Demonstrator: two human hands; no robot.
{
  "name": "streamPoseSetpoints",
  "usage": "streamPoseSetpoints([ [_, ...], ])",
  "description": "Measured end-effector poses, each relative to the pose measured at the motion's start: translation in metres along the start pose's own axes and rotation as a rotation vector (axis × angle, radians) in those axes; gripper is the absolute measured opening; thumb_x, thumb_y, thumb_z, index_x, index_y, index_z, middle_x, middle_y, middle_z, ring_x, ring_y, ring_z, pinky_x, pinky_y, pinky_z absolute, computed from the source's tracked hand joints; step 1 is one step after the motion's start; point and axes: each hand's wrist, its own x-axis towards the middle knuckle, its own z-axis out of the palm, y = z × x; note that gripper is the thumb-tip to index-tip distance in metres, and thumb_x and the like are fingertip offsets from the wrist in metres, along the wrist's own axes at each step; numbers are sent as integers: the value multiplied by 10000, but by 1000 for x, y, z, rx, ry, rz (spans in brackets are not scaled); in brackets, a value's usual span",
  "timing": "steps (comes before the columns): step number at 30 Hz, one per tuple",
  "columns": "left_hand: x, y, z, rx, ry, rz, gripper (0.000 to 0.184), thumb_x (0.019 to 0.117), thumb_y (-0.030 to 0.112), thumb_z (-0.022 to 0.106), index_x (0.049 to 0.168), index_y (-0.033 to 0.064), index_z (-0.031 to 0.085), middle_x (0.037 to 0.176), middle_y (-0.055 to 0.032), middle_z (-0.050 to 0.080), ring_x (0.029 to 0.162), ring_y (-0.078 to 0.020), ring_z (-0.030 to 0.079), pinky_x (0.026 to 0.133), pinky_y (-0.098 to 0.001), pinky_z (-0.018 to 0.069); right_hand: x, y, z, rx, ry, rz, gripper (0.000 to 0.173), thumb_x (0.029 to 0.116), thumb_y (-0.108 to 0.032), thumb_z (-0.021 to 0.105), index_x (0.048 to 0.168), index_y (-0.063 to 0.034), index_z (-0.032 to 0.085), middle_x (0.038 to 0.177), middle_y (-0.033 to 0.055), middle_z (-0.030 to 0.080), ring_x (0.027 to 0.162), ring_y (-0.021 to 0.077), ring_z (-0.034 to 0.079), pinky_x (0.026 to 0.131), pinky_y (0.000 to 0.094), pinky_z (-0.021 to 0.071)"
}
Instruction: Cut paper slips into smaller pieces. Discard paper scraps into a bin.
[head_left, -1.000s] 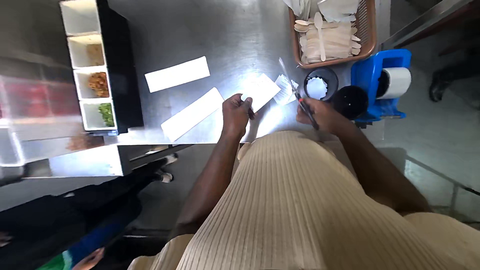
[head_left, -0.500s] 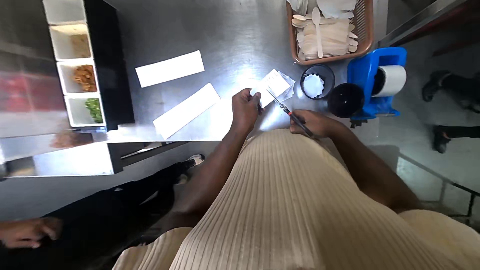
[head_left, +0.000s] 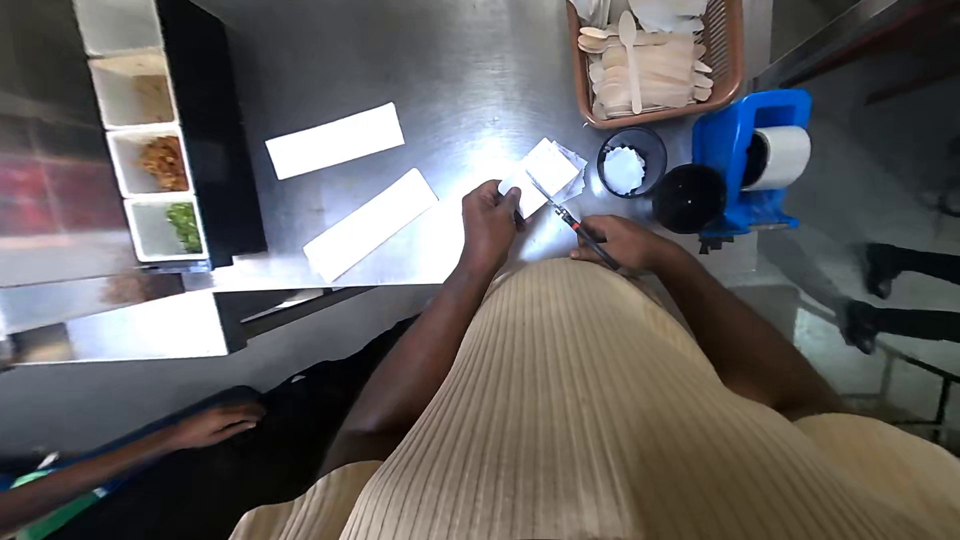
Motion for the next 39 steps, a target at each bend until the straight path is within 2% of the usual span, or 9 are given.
streamPoseSetpoints([
  [3,-1,1,0,1,-10,6,140,1044,101,584,1024,-33,622,768,-116,697,598,-212,700,567,-383,632,0,3,2,23,11,-11,396,926,-472,730,989,-91,645,757,43,597,664,167,576,627,393,503],
  [9,-1,1,1,-22,-19,17,130,1042,86,586,1023,-38,621,760,-121,696,592,-213,699,561,-377,629,0,5,2,30,7,-56,391,927,-469,732,961,-95,625,730,29,572,636,144,554,597,353,481],
  [12,-3,1,3,-21,-52,18,130,1041,77,582,1022,-44,624,753,-127,693,584,-214,693,559,-378,627,3,2,1,38,-2,-23,422,898,-466,766,1004,-85,620,754,37,584,650,145,570,614,352,499],
  [16,-2,1,3,-6,-60,14,138,1041,87,585,1016,-42,623,745,-129,687,587,-220,694,564,-386,629,7,0,2,58,31,-19,451,868,-497,783,991,-93,624,734,30,576,630,146,556,594,355,489],
  [20,1,-1,3,0,-61,6,137,1040,89,588,1016,-41,627,750,-126,692,583,-217,692,558,-382,627,11,6,4,54,65,-39,418,893,-474,765,957,-84,628,714,38,566,615,162,545,583,372,475],
  [28,13,-17,9,-13,-88,-82,142,1042,87,587,992,-41,620,712,-112,667,563,-201,677,547,-367,619,14,21,16,121,88,-3,401,920,-473,738,909,-83,647,697,44,574,598,160,545,566,372,469],
  [34,20,-25,7,-18,-89,-162,164,1045,105,585,955,-27,622,687,-95,647,553,-179,656,533,-341,598,16,17,16,165,83,92,429,904,-490,751,880,-73,651,676,58,583,577,173,548,550,387,470],
  [39,24,-27,5,-50,-87,-226,145,1039,99,595,958,-20,614,696,-90,635,561,-178,655,535,-339,600,21,19,15,171,87,96,431,888,-482,768,852,-68,653,660,50,573,573,168,537,553,387,459],
])
